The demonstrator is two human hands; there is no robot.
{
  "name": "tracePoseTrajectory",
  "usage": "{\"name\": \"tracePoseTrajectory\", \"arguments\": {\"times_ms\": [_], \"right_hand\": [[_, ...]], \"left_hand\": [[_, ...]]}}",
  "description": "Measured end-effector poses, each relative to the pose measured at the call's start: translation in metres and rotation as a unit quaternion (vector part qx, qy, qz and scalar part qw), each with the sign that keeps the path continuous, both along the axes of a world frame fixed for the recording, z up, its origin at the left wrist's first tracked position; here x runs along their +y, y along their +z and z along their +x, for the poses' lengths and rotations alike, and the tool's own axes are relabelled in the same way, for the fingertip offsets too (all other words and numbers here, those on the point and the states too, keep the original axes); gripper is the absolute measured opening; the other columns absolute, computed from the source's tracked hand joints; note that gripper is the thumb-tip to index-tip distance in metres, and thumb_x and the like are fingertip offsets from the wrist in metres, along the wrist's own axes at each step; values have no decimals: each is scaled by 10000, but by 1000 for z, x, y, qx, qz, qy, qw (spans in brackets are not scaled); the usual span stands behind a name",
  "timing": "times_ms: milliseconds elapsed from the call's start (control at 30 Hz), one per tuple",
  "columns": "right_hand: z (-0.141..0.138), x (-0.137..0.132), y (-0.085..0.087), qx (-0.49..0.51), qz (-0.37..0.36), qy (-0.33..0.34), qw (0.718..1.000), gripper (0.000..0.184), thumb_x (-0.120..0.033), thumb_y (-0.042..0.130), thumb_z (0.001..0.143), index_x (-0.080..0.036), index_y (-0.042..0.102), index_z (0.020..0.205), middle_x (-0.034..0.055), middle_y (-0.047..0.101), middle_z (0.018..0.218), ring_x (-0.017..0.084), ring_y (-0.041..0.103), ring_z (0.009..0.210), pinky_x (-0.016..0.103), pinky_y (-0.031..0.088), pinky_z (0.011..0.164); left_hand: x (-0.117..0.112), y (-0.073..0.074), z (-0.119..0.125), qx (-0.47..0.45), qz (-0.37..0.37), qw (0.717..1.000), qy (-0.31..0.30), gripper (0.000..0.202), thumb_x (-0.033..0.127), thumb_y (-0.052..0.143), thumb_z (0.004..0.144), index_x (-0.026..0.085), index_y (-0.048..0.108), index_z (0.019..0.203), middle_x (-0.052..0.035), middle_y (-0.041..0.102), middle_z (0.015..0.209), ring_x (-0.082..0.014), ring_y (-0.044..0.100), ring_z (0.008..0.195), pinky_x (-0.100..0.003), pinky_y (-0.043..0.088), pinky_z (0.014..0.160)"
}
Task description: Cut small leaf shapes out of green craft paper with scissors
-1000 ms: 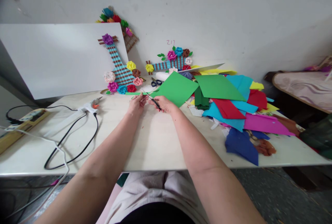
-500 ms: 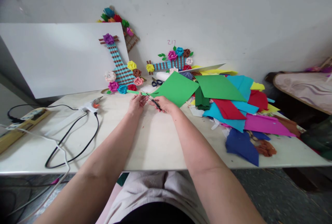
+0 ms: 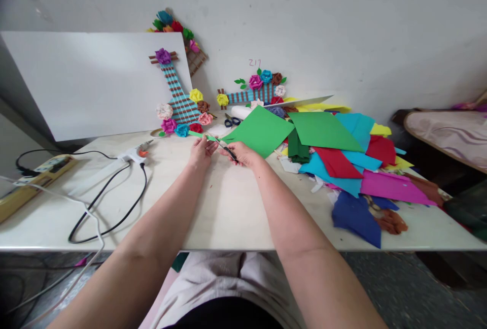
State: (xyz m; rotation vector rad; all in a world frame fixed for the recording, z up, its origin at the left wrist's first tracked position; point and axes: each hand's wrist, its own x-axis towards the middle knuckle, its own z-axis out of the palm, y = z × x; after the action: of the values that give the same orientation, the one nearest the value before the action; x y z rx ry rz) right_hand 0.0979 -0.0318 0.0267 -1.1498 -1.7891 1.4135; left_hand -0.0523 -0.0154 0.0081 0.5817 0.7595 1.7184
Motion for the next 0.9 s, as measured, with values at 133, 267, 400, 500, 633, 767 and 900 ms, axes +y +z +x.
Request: {"name": "tracePoseTrajectory", "arguments": {"times_ms": [133,267,400,500,633,767,900], "right_hand": [[0,-1,1,-1,-4,-1,1000,165,-287,604,750,-169,493,719,-78,462,461,31,366,281,159,172,245],[0,-3,3,3,-10,3,1000,177,-313,595,759,-166,506,721,-79,458,454,31,362,278,160,171,243],[1,-3,3,4,-18,11,1000,194,-327,590,766,-162,507,709,-75,459,448,31,362,275,161,164,240],[2,-3,3,1,-20,18,1000,183,-316,584,774,-158,510,718,-71,466,450,32,370,278,159,166,239],[3,-3,3,2,-19,23,1000,165,-289,566,788,-157,498,716,-68,467,457,29,375,281,151,174,239],[3,-2,2,4,-23,30,999,153,-275,556,797,-155,497,722,-66,469,457,29,375,279,149,174,236],[5,-1,1,8,-22,37,999,153,-277,559,799,-154,501,730,-65,480,459,31,384,280,150,181,235]], "left_hand": [[1,-1,-1,-7,-7,1000,5,308,306,675,723,193,389,713,60,511,519,-88,583,486,-237,513,616],[1,-1,-1,-5,-3,1000,4,254,281,655,741,190,419,755,21,592,620,-87,607,540,-244,515,663],[0,0,-1,0,-4,1000,2,222,281,633,766,195,431,798,-8,633,680,-116,650,637,-245,518,674],[-1,1,-2,3,-5,1000,2,199,275,613,787,198,432,816,-19,645,676,-138,666,674,-237,516,644],[-1,2,-3,5,-8,1000,-1,214,293,621,782,199,432,816,-38,663,703,-163,676,730,-247,515,651],[1,1,-5,8,-2,1000,0,226,299,617,778,203,417,817,-59,676,745,-192,681,763,-296,520,695],[4,-2,-7,6,3,1000,-2,270,318,650,744,207,415,814,-57,678,756,-192,681,766,-324,517,740]]}}
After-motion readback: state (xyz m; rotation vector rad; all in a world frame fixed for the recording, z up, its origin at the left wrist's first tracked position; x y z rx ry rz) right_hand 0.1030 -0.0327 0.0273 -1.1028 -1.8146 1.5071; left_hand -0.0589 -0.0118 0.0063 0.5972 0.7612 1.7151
